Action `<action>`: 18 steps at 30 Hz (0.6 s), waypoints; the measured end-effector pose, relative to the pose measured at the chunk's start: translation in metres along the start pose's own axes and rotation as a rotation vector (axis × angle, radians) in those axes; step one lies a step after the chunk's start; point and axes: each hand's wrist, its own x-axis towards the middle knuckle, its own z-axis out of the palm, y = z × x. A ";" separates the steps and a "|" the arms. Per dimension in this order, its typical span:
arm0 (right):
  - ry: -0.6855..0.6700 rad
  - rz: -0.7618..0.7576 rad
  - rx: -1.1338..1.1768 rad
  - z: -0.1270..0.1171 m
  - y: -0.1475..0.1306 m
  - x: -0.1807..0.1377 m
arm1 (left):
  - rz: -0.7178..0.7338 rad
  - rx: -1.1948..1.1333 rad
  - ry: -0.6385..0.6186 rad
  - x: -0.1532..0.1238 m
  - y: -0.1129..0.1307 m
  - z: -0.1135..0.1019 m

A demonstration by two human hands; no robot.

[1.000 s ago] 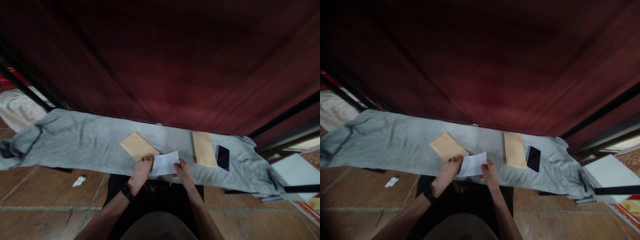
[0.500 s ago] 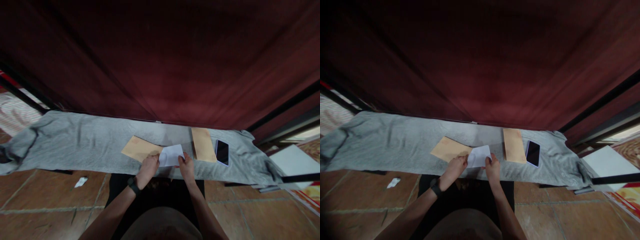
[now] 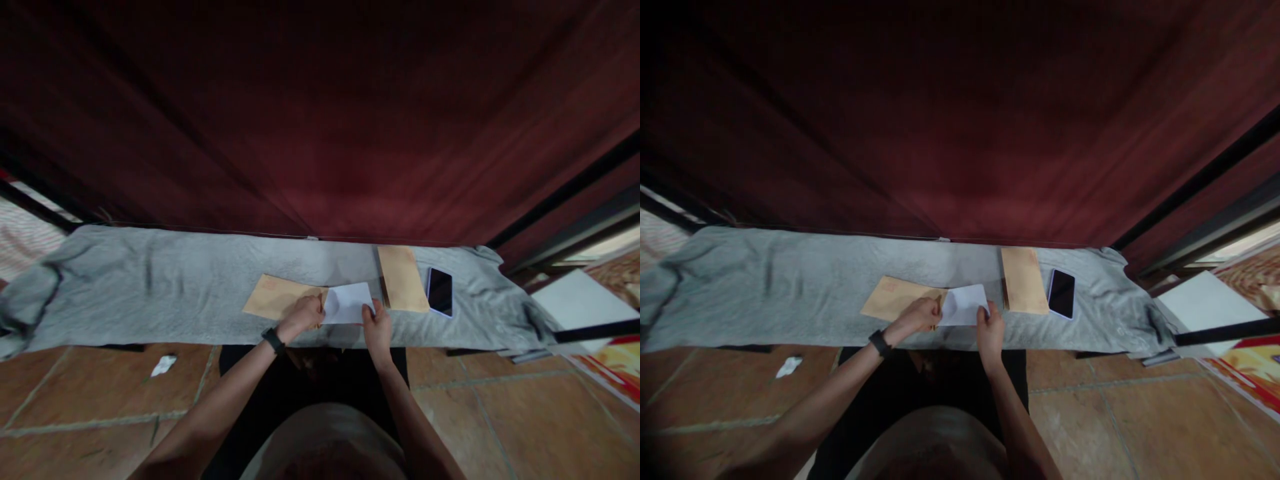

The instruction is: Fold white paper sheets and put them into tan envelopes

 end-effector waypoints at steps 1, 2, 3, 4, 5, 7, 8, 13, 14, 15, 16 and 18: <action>0.015 -0.023 -0.048 0.001 0.000 -0.003 | 0.002 0.003 0.000 0.002 0.001 -0.001; 0.021 -0.037 -0.087 0.002 0.000 -0.005 | 0.002 0.009 0.003 0.004 0.002 -0.002; 0.011 -0.042 -0.110 0.002 0.000 -0.008 | 0.002 0.015 0.007 0.005 0.003 -0.003; -0.011 -0.038 -0.115 0.003 0.000 -0.010 | 0.003 0.023 0.012 0.006 0.003 -0.002; -0.043 -0.026 -0.107 0.004 0.000 -0.012 | 0.004 0.031 0.020 0.007 0.004 -0.002; -0.100 0.005 -0.083 0.005 0.001 -0.015 | 0.007 0.051 0.054 0.007 0.006 0.001; -0.117 0.018 -0.077 0.006 0.002 -0.015 | 0.008 0.061 0.075 0.007 0.007 0.004; -0.134 0.008 -0.074 0.016 0.009 -0.013 | 0.036 0.097 0.160 0.006 0.016 0.015; -0.152 0.009 -0.059 0.019 0.010 -0.011 | 0.048 0.101 0.169 0.005 0.019 0.016; -0.171 0.014 -0.045 0.022 0.011 -0.009 | 0.060 0.104 0.176 0.004 0.021 0.018; -0.187 0.023 -0.035 0.025 0.012 -0.007 | 0.074 0.106 0.180 0.003 0.024 0.019; -0.202 0.041 -0.035 0.032 0.013 -0.003 | 0.095 0.108 0.187 -0.001 0.028 0.023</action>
